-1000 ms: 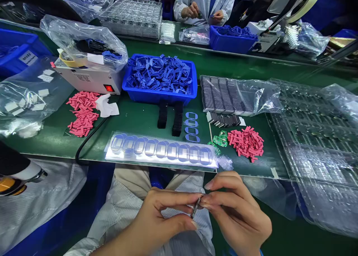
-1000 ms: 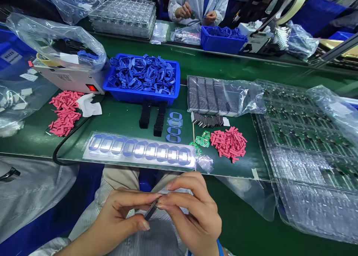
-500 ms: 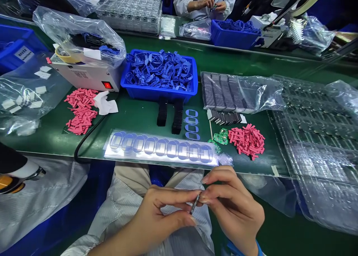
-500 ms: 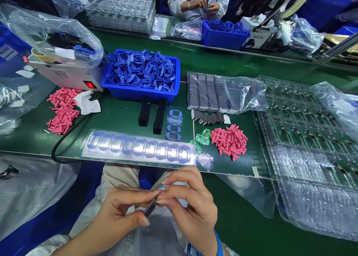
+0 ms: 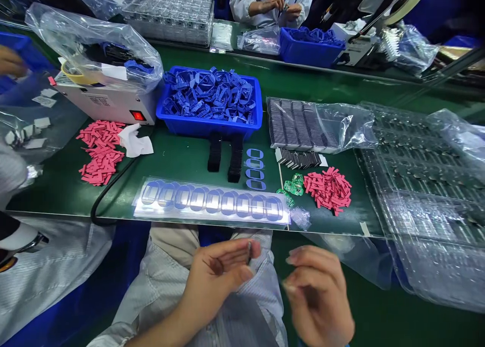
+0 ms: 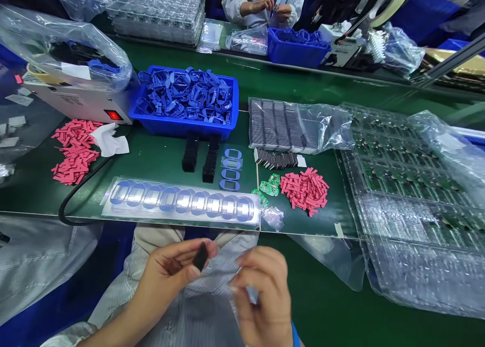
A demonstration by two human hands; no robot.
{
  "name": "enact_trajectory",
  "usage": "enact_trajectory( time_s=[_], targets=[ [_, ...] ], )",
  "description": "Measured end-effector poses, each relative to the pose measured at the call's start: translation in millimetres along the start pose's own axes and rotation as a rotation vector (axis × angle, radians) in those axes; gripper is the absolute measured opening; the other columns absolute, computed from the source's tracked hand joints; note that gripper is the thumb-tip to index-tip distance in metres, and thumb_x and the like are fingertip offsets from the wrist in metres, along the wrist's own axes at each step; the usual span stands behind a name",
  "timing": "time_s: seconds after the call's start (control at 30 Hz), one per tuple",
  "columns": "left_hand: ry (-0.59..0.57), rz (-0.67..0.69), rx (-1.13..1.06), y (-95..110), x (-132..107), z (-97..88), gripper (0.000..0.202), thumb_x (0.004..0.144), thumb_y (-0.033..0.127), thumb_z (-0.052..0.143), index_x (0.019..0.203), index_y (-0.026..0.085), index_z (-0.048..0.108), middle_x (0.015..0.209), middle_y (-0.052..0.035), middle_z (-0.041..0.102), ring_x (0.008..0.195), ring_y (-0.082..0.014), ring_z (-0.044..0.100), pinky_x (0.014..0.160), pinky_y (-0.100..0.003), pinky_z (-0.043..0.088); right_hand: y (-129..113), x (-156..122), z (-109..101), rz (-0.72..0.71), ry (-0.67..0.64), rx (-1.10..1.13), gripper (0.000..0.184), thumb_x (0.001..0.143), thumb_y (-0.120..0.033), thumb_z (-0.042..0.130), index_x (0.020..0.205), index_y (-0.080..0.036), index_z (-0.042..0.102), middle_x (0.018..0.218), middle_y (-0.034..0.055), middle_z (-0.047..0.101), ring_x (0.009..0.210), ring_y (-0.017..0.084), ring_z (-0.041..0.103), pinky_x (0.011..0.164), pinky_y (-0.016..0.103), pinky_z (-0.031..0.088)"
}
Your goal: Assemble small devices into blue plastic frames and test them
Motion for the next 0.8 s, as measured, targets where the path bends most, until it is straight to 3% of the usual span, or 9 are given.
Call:
enact_trajectory(
  time_s=[0.13, 0.27, 0.37, 0.47, 0.57, 0.63, 0.73, 0.8],
  targets=[
    [0.125, 0.009, -0.028, 2.5, 3.9, -10.3, 0.027, 0.059, 0.03, 0.083, 0.085, 0.027, 0.077, 0.086, -0.0006, 0.079, 0.083, -0.015, 0.073, 0.077, -0.019, 0.056, 65.9, -7.1, -24.1, 0.423, 0.061, -0.057, 0.009, 0.087, -0.025, 0.05, 0.08, -0.02, 0.05, 0.093, 0.0061, 0.054, 0.089, 0.019, 0.055, 0.071, 0.031, 0.045],
    [0.147, -0.036, -0.042, 1.8, 1.8, -8.8, 0.03, 0.055, 0.032, 0.085, 0.083, 0.025, 0.077, 0.085, -0.0016, 0.079, 0.081, -0.0153, 0.073, 0.078, -0.021, 0.056, 112.4, -8.1, -29.8, 0.416, 0.034, -0.348, 0.021, 0.086, -0.039, 0.052, 0.077, -0.019, 0.055, 0.088, 0.0076, 0.059, 0.086, 0.023, 0.057, 0.074, 0.038, 0.044],
    [0.15, -0.051, -0.046, 0.7, 0.1, -8.9, 0.03, 0.055, 0.032, 0.085, 0.082, 0.025, 0.077, 0.085, -0.0021, 0.079, 0.081, -0.0153, 0.073, 0.077, -0.021, 0.056, 122.7, -14.0, -27.6, 0.359, 0.081, -0.466, 0.019, 0.081, -0.037, 0.06, 0.078, -0.018, 0.061, 0.09, 0.0103, 0.063, 0.09, 0.026, 0.057, 0.081, 0.044, 0.04],
    [0.17, -0.067, -0.043, 0.3, 0.0, -13.4, 0.03, 0.054, 0.032, 0.086, 0.082, 0.025, 0.077, 0.084, -0.0022, 0.079, 0.081, -0.0157, 0.073, 0.076, -0.021, 0.056, 111.8, -20.2, -20.7, 0.21, 0.04, -0.543, 0.013, 0.084, -0.026, 0.058, 0.093, -0.019, 0.064, 0.101, 0.0092, 0.068, 0.098, 0.025, 0.06, 0.085, 0.041, 0.041],
    [0.171, -0.073, -0.031, 2.0, 1.3, -16.1, 0.031, 0.054, 0.032, 0.086, 0.082, 0.025, 0.077, 0.083, -0.0021, 0.079, 0.081, -0.0155, 0.073, 0.076, -0.021, 0.056, 93.1, -22.7, -9.2, 0.017, -0.132, -0.663, 0.025, 0.088, -0.019, 0.053, 0.112, -0.02, 0.061, 0.111, 0.0076, 0.068, 0.108, 0.026, 0.06, 0.09, 0.043, 0.039],
    [0.149, -0.075, -0.028, 3.1, 2.3, -14.5, 0.029, 0.055, 0.032, 0.085, 0.082, 0.025, 0.077, 0.084, -0.002, 0.079, 0.08, -0.0152, 0.073, 0.074, -0.02, 0.056, 78.5, -19.3, -7.8, -0.026, -0.166, -0.663, 0.029, 0.088, -0.018, 0.054, 0.117, -0.019, 0.059, 0.113, 0.0086, 0.067, 0.112, 0.028, 0.058, 0.093, 0.046, 0.039],
    [0.084, -0.096, -0.047, 0.5, 3.0, -7.9, 0.03, 0.057, 0.031, 0.084, 0.086, 0.025, 0.076, 0.084, -0.0016, 0.079, 0.079, -0.0142, 0.072, 0.075, -0.02, 0.055, 45.1, -6.5, -2.5, -0.05, -0.164, -0.415, 0.041, 0.084, -0.018, 0.06, 0.124, -0.017, 0.053, 0.115, 0.0111, 0.065, 0.112, 0.028, 0.057, 0.092, 0.045, 0.044],
    [0.02, -0.109, -0.068, -3.4, 2.9, -2.5, 0.035, 0.06, 0.028, 0.083, 0.093, 0.025, 0.074, 0.082, -0.0012, 0.079, 0.079, -0.0136, 0.072, 0.076, -0.02, 0.055, 18.8, 1.7, 11.3, -0.102, -0.24, -0.216, 0.056, 0.081, -0.022, 0.065, 0.132, -0.013, 0.044, 0.119, 0.0141, 0.062, 0.114, 0.027, 0.054, 0.091, 0.043, 0.046]
  ],
)
Point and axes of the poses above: each hand's wrist, its own x-axis towards the middle knuckle, its own z-axis out of the palm, y = z × x, the point moved 7 cm from there along x, towards the middle knuckle
